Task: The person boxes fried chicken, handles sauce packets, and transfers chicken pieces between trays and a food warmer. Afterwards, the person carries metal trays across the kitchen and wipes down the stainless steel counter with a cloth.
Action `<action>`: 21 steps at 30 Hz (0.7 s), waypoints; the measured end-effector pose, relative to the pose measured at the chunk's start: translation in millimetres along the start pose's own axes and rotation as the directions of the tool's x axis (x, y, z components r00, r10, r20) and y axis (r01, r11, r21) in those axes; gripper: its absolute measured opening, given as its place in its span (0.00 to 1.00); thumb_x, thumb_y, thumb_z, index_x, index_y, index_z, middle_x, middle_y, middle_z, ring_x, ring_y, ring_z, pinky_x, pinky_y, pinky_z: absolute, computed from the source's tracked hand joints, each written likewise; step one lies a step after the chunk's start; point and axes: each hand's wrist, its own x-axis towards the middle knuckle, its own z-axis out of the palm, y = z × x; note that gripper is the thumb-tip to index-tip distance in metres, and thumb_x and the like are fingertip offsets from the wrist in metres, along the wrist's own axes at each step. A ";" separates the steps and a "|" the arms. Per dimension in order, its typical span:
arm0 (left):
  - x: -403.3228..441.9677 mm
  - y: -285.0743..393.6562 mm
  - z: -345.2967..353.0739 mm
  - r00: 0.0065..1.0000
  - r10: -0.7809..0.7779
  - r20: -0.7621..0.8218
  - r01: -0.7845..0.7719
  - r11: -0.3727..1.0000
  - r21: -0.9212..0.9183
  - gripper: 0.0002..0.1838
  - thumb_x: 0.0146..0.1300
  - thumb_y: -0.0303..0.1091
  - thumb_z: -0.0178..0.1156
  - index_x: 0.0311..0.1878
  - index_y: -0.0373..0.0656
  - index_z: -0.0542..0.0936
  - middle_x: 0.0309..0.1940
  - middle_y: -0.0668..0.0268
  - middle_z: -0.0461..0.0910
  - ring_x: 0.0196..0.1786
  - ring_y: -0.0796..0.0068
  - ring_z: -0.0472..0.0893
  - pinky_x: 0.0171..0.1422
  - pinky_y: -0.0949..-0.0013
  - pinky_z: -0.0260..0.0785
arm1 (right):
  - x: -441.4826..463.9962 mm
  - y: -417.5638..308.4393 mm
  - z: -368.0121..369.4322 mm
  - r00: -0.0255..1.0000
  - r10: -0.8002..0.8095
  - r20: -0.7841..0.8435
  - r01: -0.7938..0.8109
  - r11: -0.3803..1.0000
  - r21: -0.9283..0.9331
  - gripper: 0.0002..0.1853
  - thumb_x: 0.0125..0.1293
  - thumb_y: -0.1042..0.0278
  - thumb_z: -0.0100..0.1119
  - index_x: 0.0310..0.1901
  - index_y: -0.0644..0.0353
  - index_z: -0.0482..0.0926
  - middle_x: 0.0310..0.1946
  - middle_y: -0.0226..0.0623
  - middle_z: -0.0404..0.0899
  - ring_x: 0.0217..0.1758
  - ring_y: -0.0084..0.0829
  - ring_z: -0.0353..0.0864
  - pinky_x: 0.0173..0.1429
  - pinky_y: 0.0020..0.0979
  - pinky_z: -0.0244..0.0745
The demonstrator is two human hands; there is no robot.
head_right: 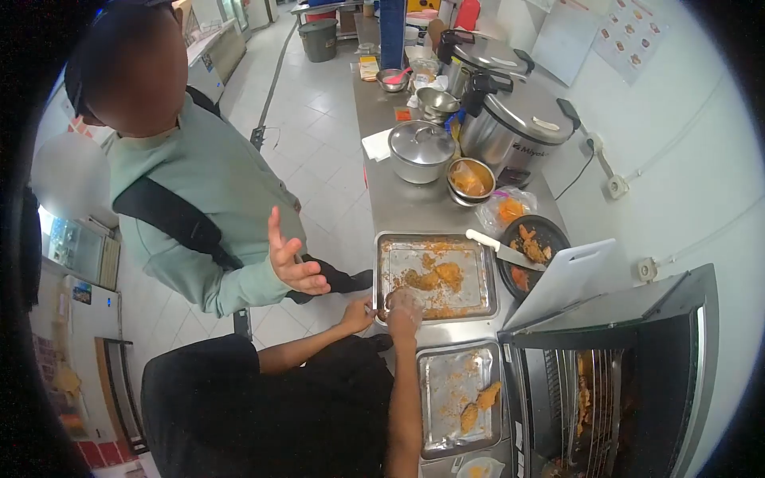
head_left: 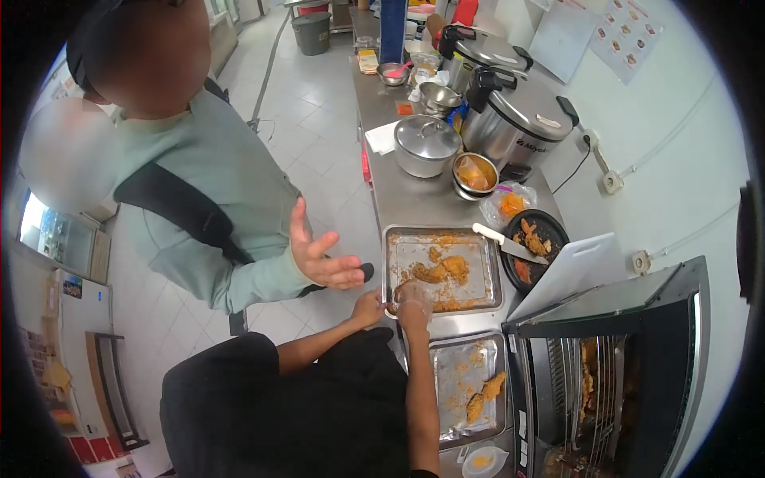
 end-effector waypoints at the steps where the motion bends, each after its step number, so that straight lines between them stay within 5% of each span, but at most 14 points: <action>1: -1.0 -2.0 0.9 1.000 -0.026 0.015 0.026 0.999 0.024 0.21 0.57 0.34 0.66 0.55 0.47 0.78 0.35 0.56 0.83 0.43 0.48 0.82 0.52 0.51 0.72 | -0.3 1.6 1.2 1.000 -0.003 0.002 0.003 1.000 -0.011 0.23 0.47 0.59 0.72 0.47 0.53 0.79 0.49 0.43 0.78 0.50 0.47 0.78 0.57 0.49 0.68; 4: 4.4 -19.2 14.3 0.977 -0.185 0.103 0.167 0.973 0.160 0.23 0.57 0.35 0.66 0.57 0.47 0.78 0.38 0.55 0.82 0.47 0.48 0.80 0.55 0.51 0.70 | -5.6 -0.1 -3.8 1.000 0.013 0.001 -0.013 0.995 0.102 0.22 0.44 0.62 0.76 0.40 0.56 0.78 0.40 0.43 0.79 0.44 0.47 0.78 0.46 0.48 0.72; 6: -7.8 25.1 -15.5 0.987 0.032 0.155 -0.058 0.984 0.166 0.22 0.57 0.35 0.67 0.56 0.43 0.78 0.41 0.53 0.81 0.50 0.49 0.79 0.56 0.53 0.71 | -6.7 16.9 21.9 0.991 -0.021 -0.132 0.037 0.992 0.124 0.24 0.44 0.66 0.75 0.44 0.58 0.78 0.45 0.45 0.80 0.48 0.48 0.79 0.51 0.46 0.73; 8: -10.4 39.5 -18.1 0.963 0.260 -0.062 -0.235 0.935 0.267 0.21 0.57 0.35 0.67 0.53 0.39 0.79 0.44 0.51 0.81 0.51 0.53 0.79 0.54 0.57 0.72 | -15.1 3.9 -14.7 0.990 0.058 -0.129 -0.041 0.991 0.129 0.25 0.48 0.71 0.70 0.51 0.60 0.77 0.53 0.48 0.78 0.56 0.50 0.78 0.58 0.43 0.74; 11: -16.0 107.2 -31.7 0.948 0.318 0.029 -0.319 0.935 0.153 0.19 0.58 0.35 0.67 0.50 0.36 0.80 0.44 0.50 0.82 0.51 0.56 0.80 0.54 0.62 0.72 | -26.1 17.4 -32.4 0.963 0.267 -0.033 -0.259 0.954 0.150 0.26 0.55 0.70 0.64 0.58 0.61 0.75 0.60 0.49 0.74 0.66 0.49 0.72 0.67 0.42 0.68; 13: -24.6 142.4 -36.1 0.955 0.237 0.179 -0.226 0.971 -0.080 0.17 0.59 0.33 0.66 0.50 0.36 0.80 0.42 0.52 0.83 0.49 0.57 0.82 0.53 0.63 0.72 | -30.7 12.3 -25.3 0.985 0.171 -0.011 -0.168 0.978 0.123 0.27 0.58 0.67 0.61 0.61 0.60 0.73 0.62 0.50 0.72 0.68 0.49 0.68 0.70 0.44 0.63; 14: -30.0 146.7 -28.8 0.916 0.310 0.255 -0.287 0.950 -0.122 0.16 0.60 0.32 0.65 0.50 0.36 0.80 0.42 0.52 0.83 0.48 0.57 0.82 0.53 0.62 0.72 | -42.7 22.6 13.3 0.929 0.326 -0.176 -0.231 0.881 0.413 0.29 0.54 0.66 0.64 0.60 0.61 0.74 0.53 0.48 0.77 0.59 0.51 0.75 0.65 0.47 0.68; 15: -33.8 148.4 -21.5 0.870 0.377 0.317 -0.340 0.925 -0.168 0.15 0.60 0.32 0.64 0.50 0.36 0.80 0.42 0.52 0.83 0.47 0.56 0.83 0.53 0.61 0.72 | -44.3 38.1 52.1 0.924 0.046 -0.380 0.024 0.984 0.178 0.27 0.55 0.67 0.62 0.60 0.57 0.75 0.53 0.48 0.78 0.60 0.51 0.74 0.65 0.47 0.68; 16: -36.6 161.1 -20.5 0.792 0.465 0.394 -0.373 0.881 -0.291 0.13 0.62 0.32 0.63 0.48 0.36 0.81 0.43 0.51 0.83 0.47 0.55 0.82 0.54 0.60 0.73 | -37.4 29.8 55.2 0.936 -0.017 -0.351 0.096 0.973 0.210 0.27 0.55 0.67 0.62 0.60 0.57 0.75 0.53 0.48 0.78 0.60 0.51 0.74 0.65 0.47 0.68; 17: -40.2 170.4 -18.5 0.701 0.511 0.497 -0.464 0.856 -0.226 0.14 0.63 0.32 0.62 0.50 0.36 0.80 0.45 0.51 0.82 0.50 0.55 0.82 0.56 0.59 0.72 | -31.4 16.5 40.9 0.962 0.001 -0.274 0.069 0.967 0.246 0.27 0.55 0.67 0.62 0.60 0.56 0.76 0.53 0.47 0.78 0.61 0.51 0.74 0.65 0.47 0.68; 19: -54.0 218.4 -38.4 0.462 0.668 0.583 -0.451 0.743 -0.494 0.18 0.62 0.33 0.64 0.55 0.41 0.78 0.51 0.55 0.80 0.54 0.57 0.79 0.59 0.60 0.70 | -29.4 2.6 2.8 0.989 0.081 -0.127 -0.044 0.962 0.269 0.26 0.56 0.66 0.61 0.59 0.54 0.76 0.53 0.47 0.78 0.61 0.50 0.74 0.65 0.47 0.68; 20: -60.1 247.9 -62.7 0.474 0.668 0.574 -0.444 0.744 -0.499 0.18 0.62 0.33 0.64 0.55 0.41 0.78 0.51 0.55 0.80 0.54 0.57 0.79 0.59 0.60 0.70 | -27.8 1.8 -19.1 0.987 0.145 -0.062 -0.125 0.960 0.252 0.26 0.56 0.66 0.61 0.59 0.53 0.77 0.54 0.47 0.78 0.62 0.50 0.74 0.66 0.47 0.68; 21: -66.9 272.5 -84.1 0.374 0.797 0.474 -0.571 0.600 -0.560 0.18 0.62 0.34 0.65 0.54 0.42 0.78 0.51 0.57 0.80 0.54 0.58 0.79 0.60 0.60 0.69 | -25.5 3.8 -31.4 0.975 0.219 -0.020 -0.210 0.952 0.225 0.25 0.56 0.66 0.61 0.59 0.52 0.77 0.54 0.46 0.78 0.62 0.50 0.74 0.66 0.47 0.68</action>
